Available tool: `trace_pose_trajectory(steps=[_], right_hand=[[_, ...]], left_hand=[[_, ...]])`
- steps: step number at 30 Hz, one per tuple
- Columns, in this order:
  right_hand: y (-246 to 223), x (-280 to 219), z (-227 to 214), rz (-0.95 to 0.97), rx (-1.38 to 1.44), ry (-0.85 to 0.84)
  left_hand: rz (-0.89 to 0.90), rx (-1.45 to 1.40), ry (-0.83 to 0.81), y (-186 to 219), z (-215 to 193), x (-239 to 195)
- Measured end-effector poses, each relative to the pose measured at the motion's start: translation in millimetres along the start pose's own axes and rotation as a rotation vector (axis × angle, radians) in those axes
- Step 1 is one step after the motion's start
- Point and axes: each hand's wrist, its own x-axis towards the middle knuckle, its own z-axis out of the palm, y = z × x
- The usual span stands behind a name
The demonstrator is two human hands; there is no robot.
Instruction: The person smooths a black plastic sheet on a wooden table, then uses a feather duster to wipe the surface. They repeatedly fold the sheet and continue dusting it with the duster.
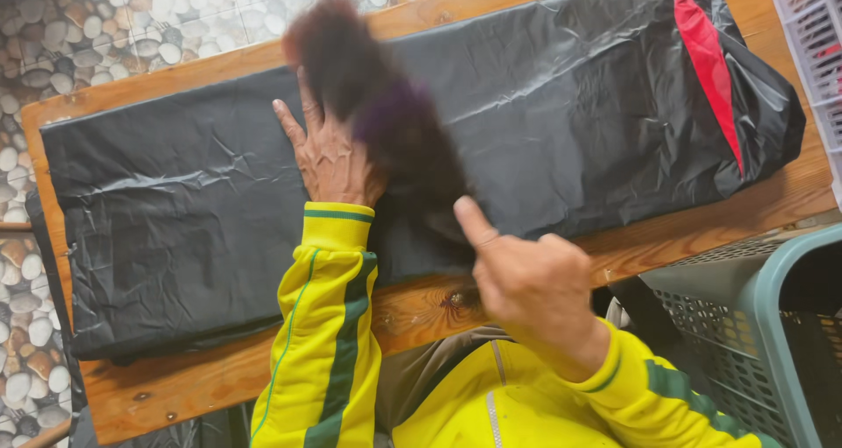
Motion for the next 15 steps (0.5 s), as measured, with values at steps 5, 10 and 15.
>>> trace_pose_trajectory(steps=[5,10,15], right_hand=[[41,-5,2,0.295,-0.377,-0.261],[64,3,-14,0.348,-0.384,-0.090],[1,25,-2,0.209,-0.051,0.033]], left_hand=[[-0.024,0.038,0.035,3,0,1],[-0.027,0.037,0.035,1,3,2],[-0.034,0.007,0.019,0,3,1]])
